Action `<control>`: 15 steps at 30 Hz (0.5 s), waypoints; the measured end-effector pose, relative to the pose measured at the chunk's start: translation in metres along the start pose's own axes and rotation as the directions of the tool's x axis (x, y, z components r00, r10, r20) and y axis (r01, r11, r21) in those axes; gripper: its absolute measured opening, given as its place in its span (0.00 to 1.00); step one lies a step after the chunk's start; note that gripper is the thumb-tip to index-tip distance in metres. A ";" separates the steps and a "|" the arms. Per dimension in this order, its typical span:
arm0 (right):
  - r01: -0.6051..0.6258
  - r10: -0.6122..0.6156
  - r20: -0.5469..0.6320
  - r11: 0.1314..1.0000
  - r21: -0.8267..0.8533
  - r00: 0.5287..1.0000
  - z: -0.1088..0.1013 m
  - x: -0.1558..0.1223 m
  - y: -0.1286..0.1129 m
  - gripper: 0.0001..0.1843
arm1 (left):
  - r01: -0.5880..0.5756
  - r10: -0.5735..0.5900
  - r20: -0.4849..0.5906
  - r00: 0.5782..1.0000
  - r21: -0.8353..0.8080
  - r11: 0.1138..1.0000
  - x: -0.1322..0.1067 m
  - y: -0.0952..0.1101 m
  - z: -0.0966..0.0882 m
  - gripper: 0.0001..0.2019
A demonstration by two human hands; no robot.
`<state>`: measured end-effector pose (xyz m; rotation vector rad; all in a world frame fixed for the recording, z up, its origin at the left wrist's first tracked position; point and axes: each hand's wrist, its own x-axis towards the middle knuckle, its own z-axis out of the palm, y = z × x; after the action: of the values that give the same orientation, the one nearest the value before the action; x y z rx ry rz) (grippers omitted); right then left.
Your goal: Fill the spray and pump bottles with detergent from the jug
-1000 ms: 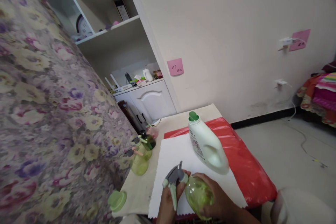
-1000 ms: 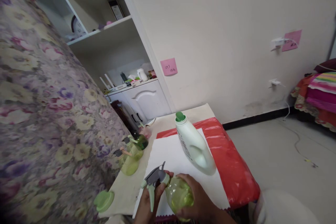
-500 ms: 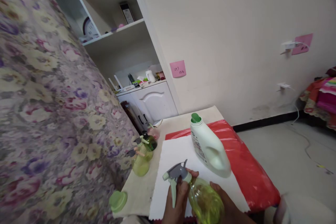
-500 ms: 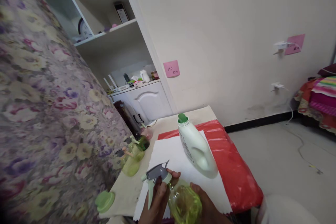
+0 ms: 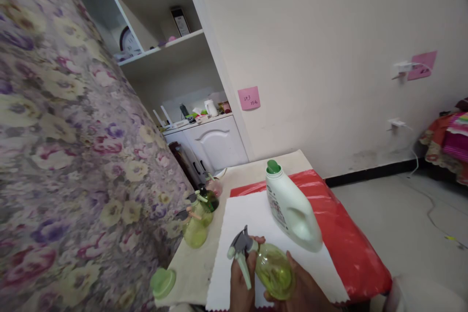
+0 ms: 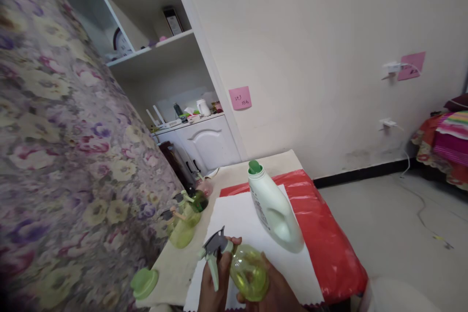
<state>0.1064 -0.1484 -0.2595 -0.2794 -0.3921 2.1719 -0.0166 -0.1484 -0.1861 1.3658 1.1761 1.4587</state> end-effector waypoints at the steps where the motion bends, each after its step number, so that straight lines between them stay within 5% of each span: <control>1: 0.036 -0.036 -0.009 0.999 -0.004 0.999 -0.002 0.001 0.001 0.29 | -0.012 0.012 -0.025 1.000 0.019 1.000 0.000 -0.003 0.000 0.17; 3: 0.052 -0.053 -0.031 0.998 -0.033 0.998 -0.006 0.001 0.002 0.29 | -0.009 0.012 -0.049 0.999 0.048 0.999 -0.001 -0.006 0.001 0.17; 7: -0.112 0.107 -0.124 0.993 -0.042 0.987 -0.008 -0.001 -0.001 0.37 | 0.018 -0.015 -0.027 1.000 0.087 0.996 -0.006 -0.002 0.004 0.17; 10: -0.140 0.139 -0.092 0.990 -0.002 0.986 -0.004 -0.003 -0.004 0.36 | 0.030 -0.031 0.006 1.000 0.110 0.993 -0.009 0.006 0.004 0.17; 15: 0.053 -0.046 0.046 0.985 -0.164 0.998 0.001 -0.003 -0.003 0.31 | 0.054 -0.067 0.110 0.992 0.114 0.992 -0.012 0.017 0.002 0.16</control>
<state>0.1099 -0.1491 -0.2571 -0.3128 -0.5990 2.1021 -0.0124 -0.1639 -0.1723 1.4559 1.2291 1.2720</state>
